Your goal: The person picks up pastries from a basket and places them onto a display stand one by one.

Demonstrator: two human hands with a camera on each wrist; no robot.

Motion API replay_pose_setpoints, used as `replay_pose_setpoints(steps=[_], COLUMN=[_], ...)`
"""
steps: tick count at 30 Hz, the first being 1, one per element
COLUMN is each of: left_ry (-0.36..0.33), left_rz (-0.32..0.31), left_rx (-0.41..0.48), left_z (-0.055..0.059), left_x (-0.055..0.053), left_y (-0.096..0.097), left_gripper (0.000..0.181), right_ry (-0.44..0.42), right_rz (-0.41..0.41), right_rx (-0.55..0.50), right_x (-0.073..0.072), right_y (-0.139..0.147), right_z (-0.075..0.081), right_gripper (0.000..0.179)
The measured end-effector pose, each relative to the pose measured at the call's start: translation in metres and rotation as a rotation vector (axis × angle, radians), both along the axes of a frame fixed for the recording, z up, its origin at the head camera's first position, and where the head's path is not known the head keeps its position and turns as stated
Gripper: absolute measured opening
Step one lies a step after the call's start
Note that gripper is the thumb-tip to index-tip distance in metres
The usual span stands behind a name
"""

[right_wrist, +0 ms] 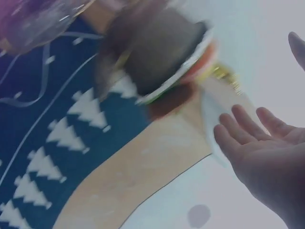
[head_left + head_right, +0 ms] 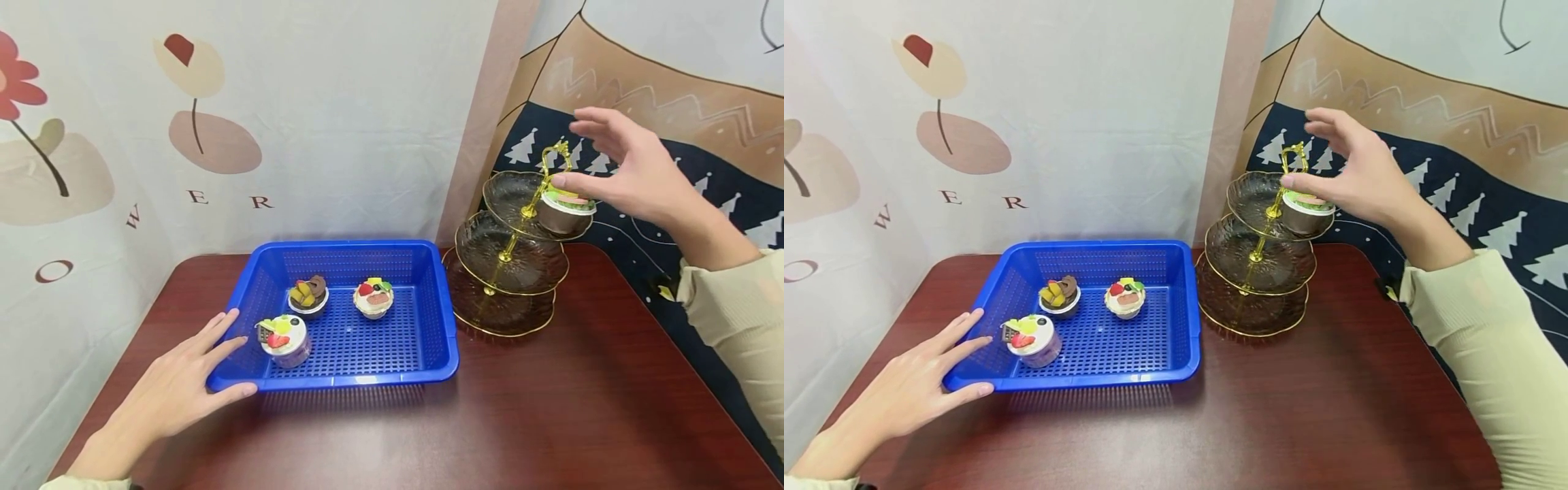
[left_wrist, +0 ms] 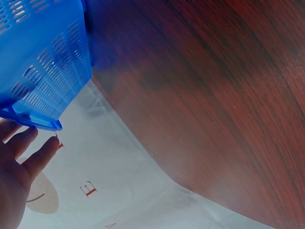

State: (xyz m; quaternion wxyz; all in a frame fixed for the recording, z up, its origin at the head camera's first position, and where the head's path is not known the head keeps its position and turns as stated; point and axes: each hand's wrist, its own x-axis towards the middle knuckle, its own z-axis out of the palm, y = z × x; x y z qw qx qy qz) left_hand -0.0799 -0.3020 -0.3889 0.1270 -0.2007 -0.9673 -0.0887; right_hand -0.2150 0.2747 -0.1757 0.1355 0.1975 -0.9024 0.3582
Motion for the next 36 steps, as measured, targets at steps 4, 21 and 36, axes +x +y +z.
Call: replay_pose_setpoints(steps=[4, 21, 36], left_ry=[-0.003, 0.003, -0.037], left_rz=[0.001, -0.004, 0.024], left_rx=[0.002, -0.001, -0.020], left_z=[0.000, 0.000, 0.003], left_x=[0.000, 0.000, 0.000], left_y=[-0.001, -0.003, -0.005], left_gripper=[0.074, 0.074, 0.075], right_ry=[0.090, -0.010, -0.253], right_rz=[0.086, 0.363, 0.444], right_rx=[-0.072, -0.251, -0.274], right_x=[0.004, -0.006, -0.033], right_y=[-0.025, -0.118, -0.174], right_z=[0.009, -0.020, -0.072], right_gripper=[0.077, 0.069, 0.068])
